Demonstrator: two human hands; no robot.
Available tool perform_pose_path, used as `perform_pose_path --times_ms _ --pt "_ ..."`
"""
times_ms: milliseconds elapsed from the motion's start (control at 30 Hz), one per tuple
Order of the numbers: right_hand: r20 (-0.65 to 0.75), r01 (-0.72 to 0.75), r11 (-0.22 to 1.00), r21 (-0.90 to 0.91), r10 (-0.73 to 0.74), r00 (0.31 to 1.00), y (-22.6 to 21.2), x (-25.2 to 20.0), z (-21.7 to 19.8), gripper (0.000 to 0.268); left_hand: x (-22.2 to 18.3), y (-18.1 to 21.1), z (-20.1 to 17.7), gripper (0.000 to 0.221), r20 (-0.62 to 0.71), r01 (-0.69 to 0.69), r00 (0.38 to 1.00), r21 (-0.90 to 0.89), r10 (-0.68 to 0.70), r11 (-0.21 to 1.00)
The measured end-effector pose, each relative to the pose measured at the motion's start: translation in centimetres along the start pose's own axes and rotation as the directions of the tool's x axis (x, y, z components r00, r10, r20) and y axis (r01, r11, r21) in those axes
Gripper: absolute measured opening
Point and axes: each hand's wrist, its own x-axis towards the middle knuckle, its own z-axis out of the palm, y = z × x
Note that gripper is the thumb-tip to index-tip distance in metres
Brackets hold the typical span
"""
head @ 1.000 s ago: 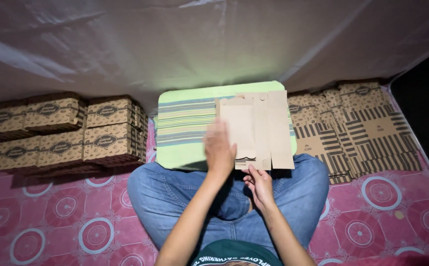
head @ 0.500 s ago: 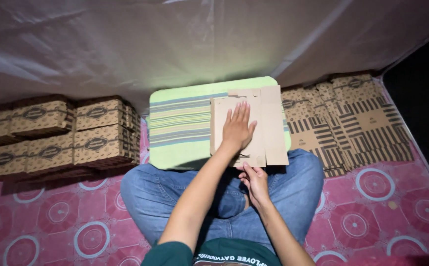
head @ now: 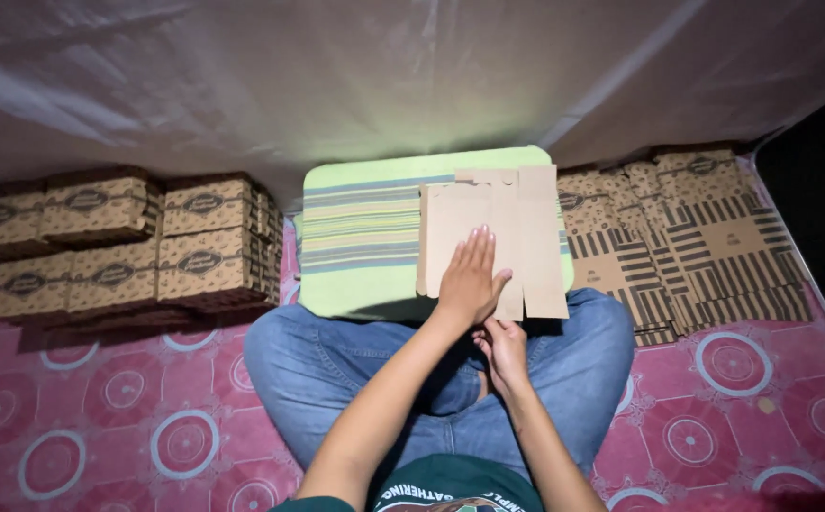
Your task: Folding a flat cardboard template into a finished box while sitting on the floor.
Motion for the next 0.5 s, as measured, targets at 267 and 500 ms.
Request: perform_pose_path --times_ms 267,500 --pt "-0.036 0.036 0.998 -0.049 -0.037 0.999 -1.6 -1.6 0.6 0.021 -4.8 -0.9 1.2 0.071 0.034 -0.106 0.994 0.060 0.104 0.993" --pt "0.026 0.095 0.994 -0.058 -0.093 0.995 -3.8 -4.1 1.6 0.021 -7.5 -4.0 0.4 0.060 0.011 -0.286 0.955 0.289 0.295 0.914"
